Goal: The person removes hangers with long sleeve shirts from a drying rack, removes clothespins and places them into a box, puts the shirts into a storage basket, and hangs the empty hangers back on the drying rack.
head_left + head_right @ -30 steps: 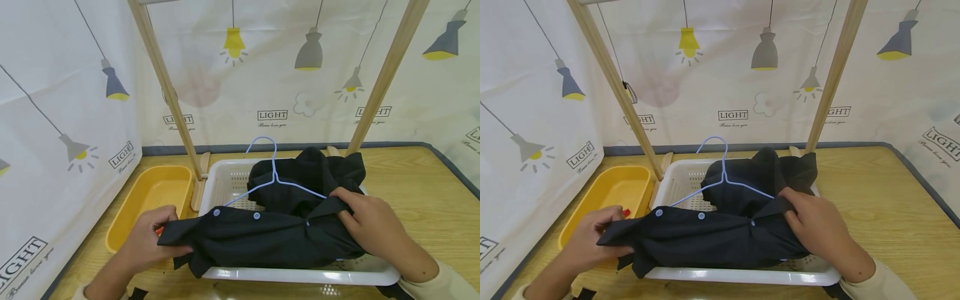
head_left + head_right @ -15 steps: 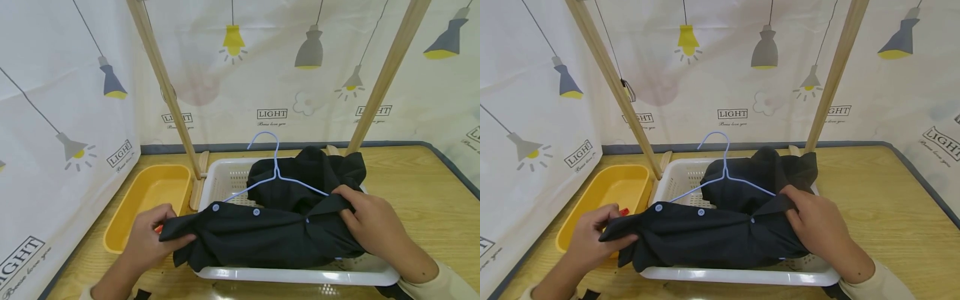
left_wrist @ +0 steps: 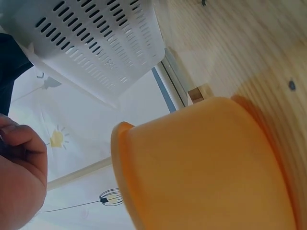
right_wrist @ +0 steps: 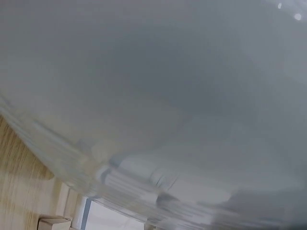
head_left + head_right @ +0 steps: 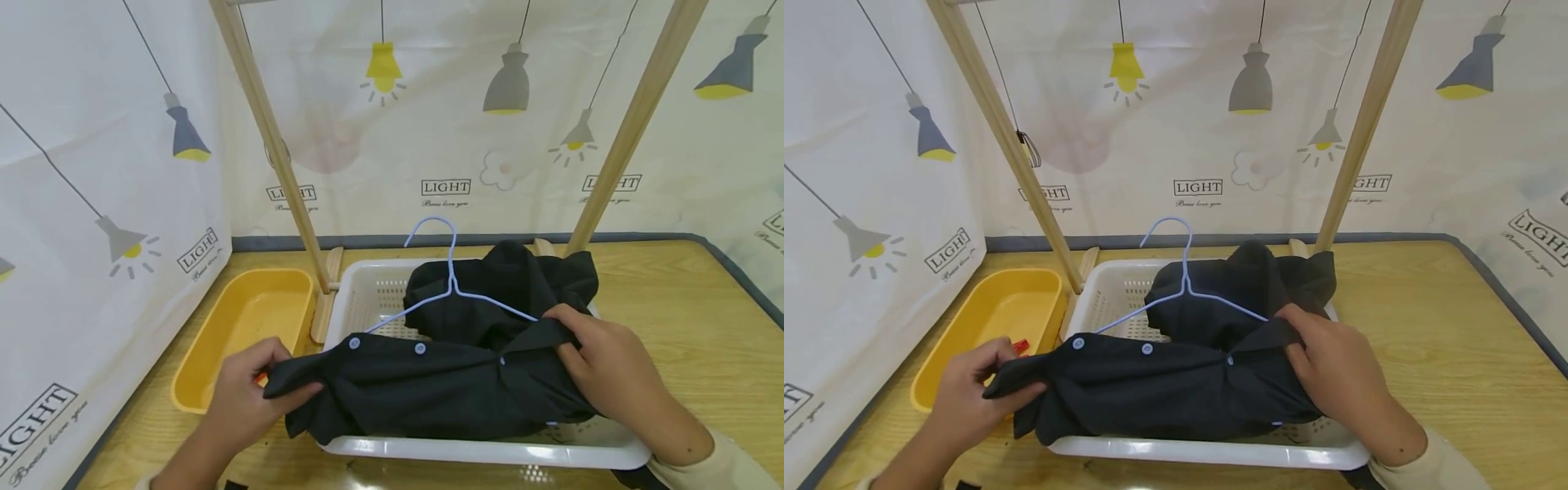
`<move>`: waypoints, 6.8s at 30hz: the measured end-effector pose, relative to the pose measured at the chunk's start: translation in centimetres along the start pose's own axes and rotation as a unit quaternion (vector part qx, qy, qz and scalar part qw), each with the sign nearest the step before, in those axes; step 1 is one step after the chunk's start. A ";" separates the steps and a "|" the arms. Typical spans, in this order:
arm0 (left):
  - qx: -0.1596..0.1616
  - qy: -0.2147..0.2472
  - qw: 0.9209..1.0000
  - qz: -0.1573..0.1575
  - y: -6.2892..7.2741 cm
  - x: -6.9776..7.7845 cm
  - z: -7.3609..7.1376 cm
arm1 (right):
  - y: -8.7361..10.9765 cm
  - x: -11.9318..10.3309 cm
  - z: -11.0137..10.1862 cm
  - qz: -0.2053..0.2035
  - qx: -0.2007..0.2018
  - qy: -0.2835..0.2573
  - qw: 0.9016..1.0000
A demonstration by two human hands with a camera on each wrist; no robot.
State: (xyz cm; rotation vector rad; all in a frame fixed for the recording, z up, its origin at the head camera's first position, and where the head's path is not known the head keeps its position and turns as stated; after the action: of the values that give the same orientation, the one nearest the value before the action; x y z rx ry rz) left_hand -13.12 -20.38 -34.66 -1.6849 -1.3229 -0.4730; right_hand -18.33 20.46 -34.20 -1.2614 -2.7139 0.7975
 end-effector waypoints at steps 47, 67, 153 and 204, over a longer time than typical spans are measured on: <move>-0.078 -0.121 0.976 -0.165 -2.1 3.4 1.2 | -0.1 0.3 0.1 0.021 -0.055 -0.004 0.998; -0.123 -0.328 0.934 -0.065 -2.4 4.9 6.4 | -0.1 0.0 0.2 0.004 -0.032 0.009 0.999; 0.028 -0.307 0.951 -0.028 -2.6 1.8 -1.7 | -0.3 0.1 0.5 0.010 -0.047 -0.009 0.999; 0.073 -0.143 0.985 -0.063 -3.5 2.7 -0.5 | -0.2 -0.5 1.1 -0.067 -0.074 0.016 0.995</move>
State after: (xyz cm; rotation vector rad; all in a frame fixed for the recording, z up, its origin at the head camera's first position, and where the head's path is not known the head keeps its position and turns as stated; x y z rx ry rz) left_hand -15.22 -19.23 -30.90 -1.5946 -1.6375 -0.2026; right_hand -18.42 19.49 -34.97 -1.0901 -2.8410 0.5672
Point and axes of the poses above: each hand's wrist, its own y-axis away from the middle knuckle, its own z-axis out of the palm, x = y × z, the point moved 4 cm from there along -y, towards the middle knuckle, and after that the axes turned 15 degrees about -z, right-handed, at the moved point
